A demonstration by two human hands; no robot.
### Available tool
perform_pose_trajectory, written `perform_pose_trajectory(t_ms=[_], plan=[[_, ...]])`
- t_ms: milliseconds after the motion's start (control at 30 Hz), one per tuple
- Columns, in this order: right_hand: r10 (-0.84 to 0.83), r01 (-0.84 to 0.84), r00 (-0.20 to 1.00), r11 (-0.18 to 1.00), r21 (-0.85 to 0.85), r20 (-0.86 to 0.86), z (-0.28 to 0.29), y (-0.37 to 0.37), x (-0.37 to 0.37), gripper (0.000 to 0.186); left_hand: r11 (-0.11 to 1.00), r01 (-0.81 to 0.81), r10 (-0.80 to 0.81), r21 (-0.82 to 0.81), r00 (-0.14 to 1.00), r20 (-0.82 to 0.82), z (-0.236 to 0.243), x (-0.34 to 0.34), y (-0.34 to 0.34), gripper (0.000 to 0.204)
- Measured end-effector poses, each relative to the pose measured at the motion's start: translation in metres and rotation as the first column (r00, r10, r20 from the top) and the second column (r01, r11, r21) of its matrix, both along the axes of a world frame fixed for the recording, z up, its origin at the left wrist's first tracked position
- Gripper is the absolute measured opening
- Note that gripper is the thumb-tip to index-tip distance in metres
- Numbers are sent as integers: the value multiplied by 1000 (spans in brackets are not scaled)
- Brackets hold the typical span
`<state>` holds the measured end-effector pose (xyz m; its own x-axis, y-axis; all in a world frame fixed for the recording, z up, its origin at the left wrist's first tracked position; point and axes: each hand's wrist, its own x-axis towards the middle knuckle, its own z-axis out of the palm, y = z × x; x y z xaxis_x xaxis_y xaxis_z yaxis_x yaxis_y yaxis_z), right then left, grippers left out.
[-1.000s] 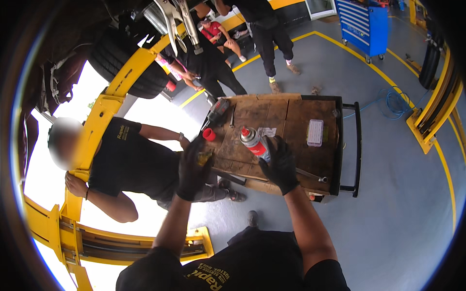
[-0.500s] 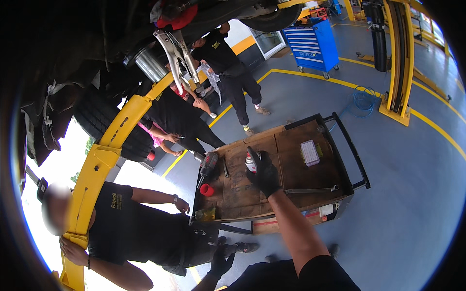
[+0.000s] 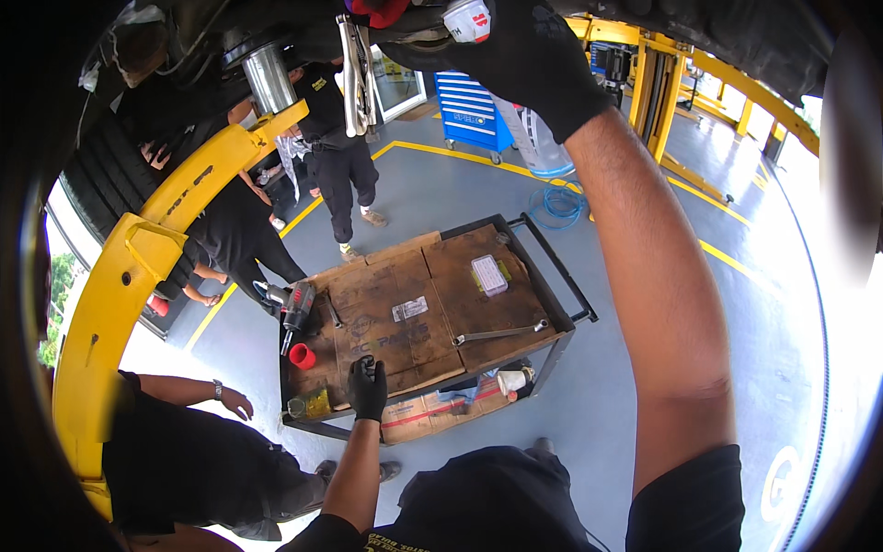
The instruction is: The person works under a raised vehicle, using a wrench to loosen and tighten bolts on the suspension system. They apply lubricant from a spray can to the components and wipe the area with a red cloth. The person repeatedly reaches for tools and parts on a nearby cart while performing the repair.
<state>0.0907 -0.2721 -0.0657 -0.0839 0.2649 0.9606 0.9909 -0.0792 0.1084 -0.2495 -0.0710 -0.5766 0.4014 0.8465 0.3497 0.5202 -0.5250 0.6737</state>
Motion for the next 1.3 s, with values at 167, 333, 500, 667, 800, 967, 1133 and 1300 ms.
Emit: perform_pose_trajectory(t_ms=[167,333,500,667,800,967,1133,1300], plan=[[-51,51,999,994,-99,0,23,8,-15,86,1000,-21,18,-18,985,-169,10,-4,0,32],[-206,211,977,969,-130,54,32,7,-26,85,1000,20,-21,-11,981,-193,4,-3,5,32],[-105,106,994,972,-208,14,37,5,-42,82,999,37,-44,-34,973,-227,3,-3,12,32],[-254,272,960,944,-184,119,28,-6,-50,82,997,72,-73,-13,973,-219,6,0,14,30],[-283,298,953,943,-151,113,21,2,-52,83,995,93,-96,-23,967,-237,7,2,17,30],[-430,429,902,889,-156,33,7,11,-77,83,992,125,-123,-6,966,-229,2,2,20,30],[-495,494,869,867,-65,-5,-14,20,-77,81,987,159,-162,-35,951,-262,13,3,20,28],[-415,426,883,905,4,-218,-29,36,-87,79,982,190,-188,-15,954,-234,9,5,24,30]])
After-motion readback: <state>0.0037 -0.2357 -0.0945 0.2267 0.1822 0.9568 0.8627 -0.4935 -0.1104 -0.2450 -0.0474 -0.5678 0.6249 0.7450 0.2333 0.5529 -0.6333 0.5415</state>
